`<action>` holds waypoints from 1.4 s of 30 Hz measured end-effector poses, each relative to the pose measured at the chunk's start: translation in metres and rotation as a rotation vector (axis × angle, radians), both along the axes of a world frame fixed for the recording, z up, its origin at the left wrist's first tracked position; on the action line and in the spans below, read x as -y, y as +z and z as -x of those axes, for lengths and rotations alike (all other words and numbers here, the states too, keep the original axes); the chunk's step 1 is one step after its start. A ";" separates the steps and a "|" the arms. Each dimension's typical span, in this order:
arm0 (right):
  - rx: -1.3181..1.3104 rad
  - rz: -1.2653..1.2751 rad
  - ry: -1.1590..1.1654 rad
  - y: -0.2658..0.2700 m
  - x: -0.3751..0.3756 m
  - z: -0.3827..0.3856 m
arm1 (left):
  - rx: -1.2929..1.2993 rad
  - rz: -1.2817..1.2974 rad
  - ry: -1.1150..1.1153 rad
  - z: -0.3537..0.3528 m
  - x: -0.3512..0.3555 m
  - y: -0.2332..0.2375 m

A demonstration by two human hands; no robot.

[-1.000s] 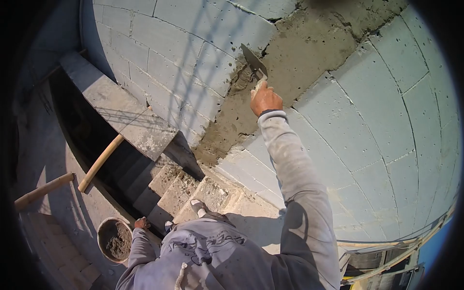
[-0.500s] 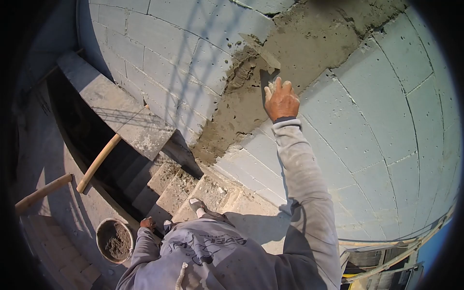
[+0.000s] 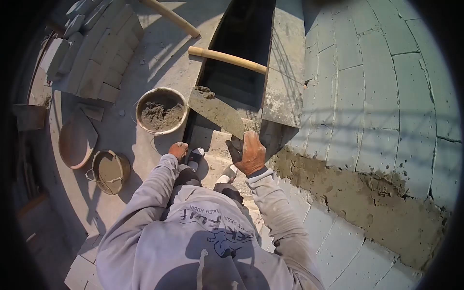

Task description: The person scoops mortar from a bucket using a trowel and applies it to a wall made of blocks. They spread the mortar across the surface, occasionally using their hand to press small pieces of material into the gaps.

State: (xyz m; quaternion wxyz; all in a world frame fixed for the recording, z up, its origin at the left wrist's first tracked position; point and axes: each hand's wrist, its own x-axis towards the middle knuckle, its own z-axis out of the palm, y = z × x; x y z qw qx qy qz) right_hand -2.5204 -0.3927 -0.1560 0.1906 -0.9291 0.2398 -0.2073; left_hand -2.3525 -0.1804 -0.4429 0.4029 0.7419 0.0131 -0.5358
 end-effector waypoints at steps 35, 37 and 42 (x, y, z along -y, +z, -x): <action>-1.208 -0.073 0.420 -0.250 -0.048 -0.305 | 0.017 -0.173 0.872 -0.079 -0.179 -0.086; -1.268 -0.202 0.380 -0.268 -0.050 -0.312 | -0.017 -0.221 0.880 -0.056 -0.195 -0.090; -1.221 -0.241 0.417 -0.304 -0.025 -0.294 | -0.103 -0.228 0.961 -0.010 -0.213 -0.094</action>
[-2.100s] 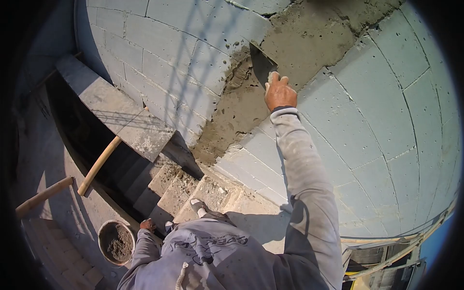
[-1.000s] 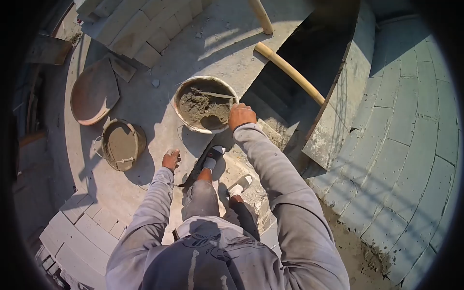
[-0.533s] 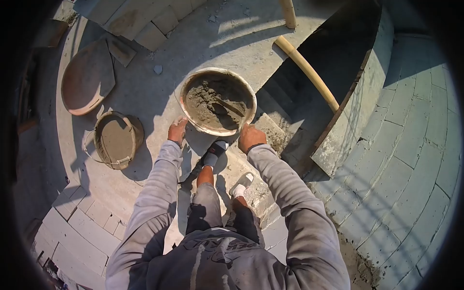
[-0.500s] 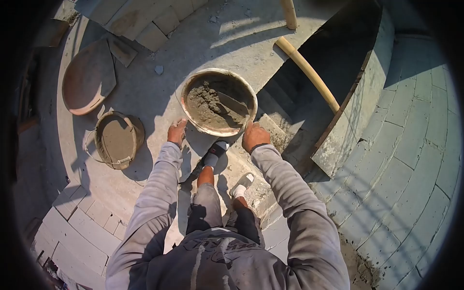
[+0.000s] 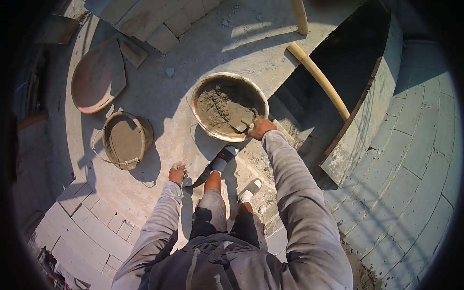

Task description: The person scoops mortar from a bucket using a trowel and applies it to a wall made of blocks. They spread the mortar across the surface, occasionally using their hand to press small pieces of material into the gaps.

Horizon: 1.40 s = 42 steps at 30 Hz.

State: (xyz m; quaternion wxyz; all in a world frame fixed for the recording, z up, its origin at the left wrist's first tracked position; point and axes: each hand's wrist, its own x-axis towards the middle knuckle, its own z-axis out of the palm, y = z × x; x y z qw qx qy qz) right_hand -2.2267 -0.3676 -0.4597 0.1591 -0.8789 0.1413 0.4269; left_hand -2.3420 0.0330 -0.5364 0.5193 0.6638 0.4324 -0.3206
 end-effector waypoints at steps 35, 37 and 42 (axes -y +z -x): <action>0.496 0.675 -0.934 0.409 -0.024 0.496 | 0.002 0.664 -0.956 -0.125 0.302 0.036; 0.554 0.583 -0.898 0.426 -0.024 0.496 | -0.114 0.816 -0.951 -0.101 0.320 0.043; 0.873 0.209 -0.645 0.467 0.000 0.489 | 0.137 0.561 -1.482 0.015 0.325 0.085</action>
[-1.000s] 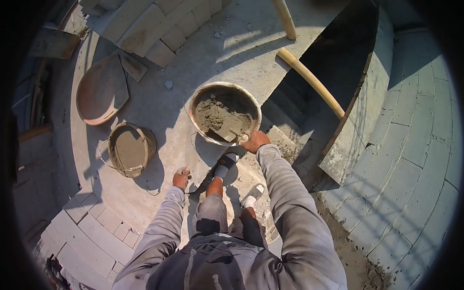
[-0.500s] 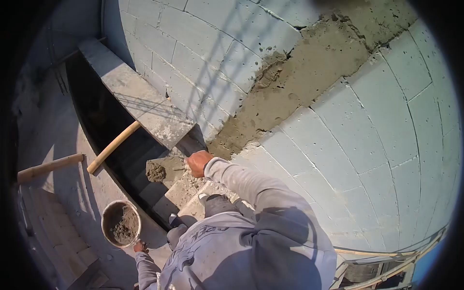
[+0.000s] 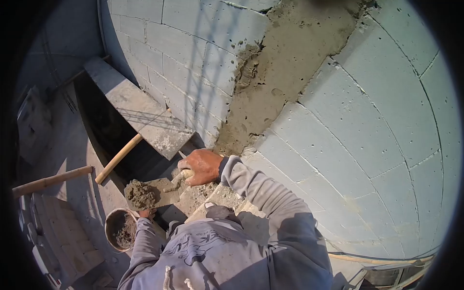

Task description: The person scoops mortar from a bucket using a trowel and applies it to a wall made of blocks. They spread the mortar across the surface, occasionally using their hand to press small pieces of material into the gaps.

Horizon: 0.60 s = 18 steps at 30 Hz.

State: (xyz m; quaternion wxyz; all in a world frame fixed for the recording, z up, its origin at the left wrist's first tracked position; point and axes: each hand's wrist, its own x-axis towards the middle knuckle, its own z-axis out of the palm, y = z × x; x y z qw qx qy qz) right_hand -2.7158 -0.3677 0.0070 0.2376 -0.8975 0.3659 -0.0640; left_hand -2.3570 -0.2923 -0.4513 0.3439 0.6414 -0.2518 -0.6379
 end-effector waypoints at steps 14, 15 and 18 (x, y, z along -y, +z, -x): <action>-0.137 -0.491 -0.805 -0.211 -0.044 0.176 | 0.086 -0.126 0.006 0.076 0.008 0.002; -0.208 -0.403 -0.865 -0.198 -0.049 0.180 | 0.098 -0.153 -0.020 0.065 0.006 -0.017; -0.274 -0.122 -0.972 -0.140 -0.032 0.201 | 0.012 -0.135 -0.142 0.070 0.008 -0.032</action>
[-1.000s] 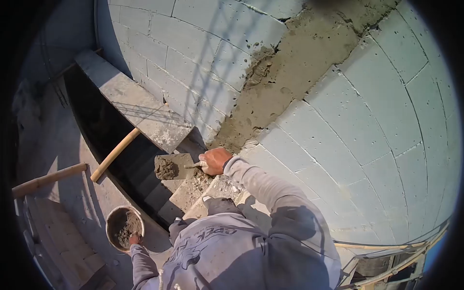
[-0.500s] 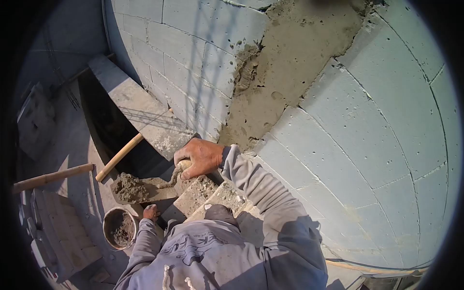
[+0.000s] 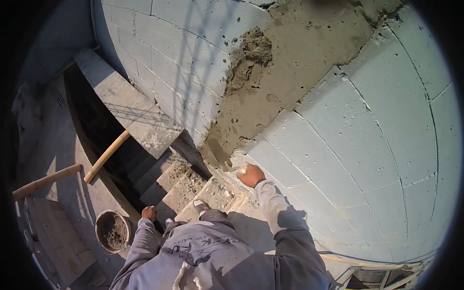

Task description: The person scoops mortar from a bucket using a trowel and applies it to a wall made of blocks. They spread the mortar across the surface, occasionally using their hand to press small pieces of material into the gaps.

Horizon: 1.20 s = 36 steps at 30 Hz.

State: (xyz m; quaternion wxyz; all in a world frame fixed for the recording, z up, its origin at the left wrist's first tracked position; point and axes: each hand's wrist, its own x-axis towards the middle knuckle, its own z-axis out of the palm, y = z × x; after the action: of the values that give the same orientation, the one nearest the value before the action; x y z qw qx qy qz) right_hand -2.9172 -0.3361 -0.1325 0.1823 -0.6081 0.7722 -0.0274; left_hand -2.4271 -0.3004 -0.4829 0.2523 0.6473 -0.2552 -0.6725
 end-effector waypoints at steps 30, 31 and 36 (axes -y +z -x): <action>-0.837 0.402 0.131 0.433 0.126 -0.030 | 0.754 0.265 -1.122 -0.050 -0.028 -0.037; -0.892 0.427 0.133 0.422 0.121 -0.039 | 0.864 0.405 -1.222 -0.047 -0.026 -0.036; -0.730 0.488 0.293 0.323 0.099 -0.088 | 0.444 0.174 -0.640 -0.047 -0.016 -0.045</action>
State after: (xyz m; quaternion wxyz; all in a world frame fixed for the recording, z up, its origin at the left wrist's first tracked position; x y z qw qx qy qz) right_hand -2.8291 -0.4354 0.1901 -0.2479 -0.7057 0.6629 0.0335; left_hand -2.3803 -0.2840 -0.5274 0.0228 0.6411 -0.5483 -0.5365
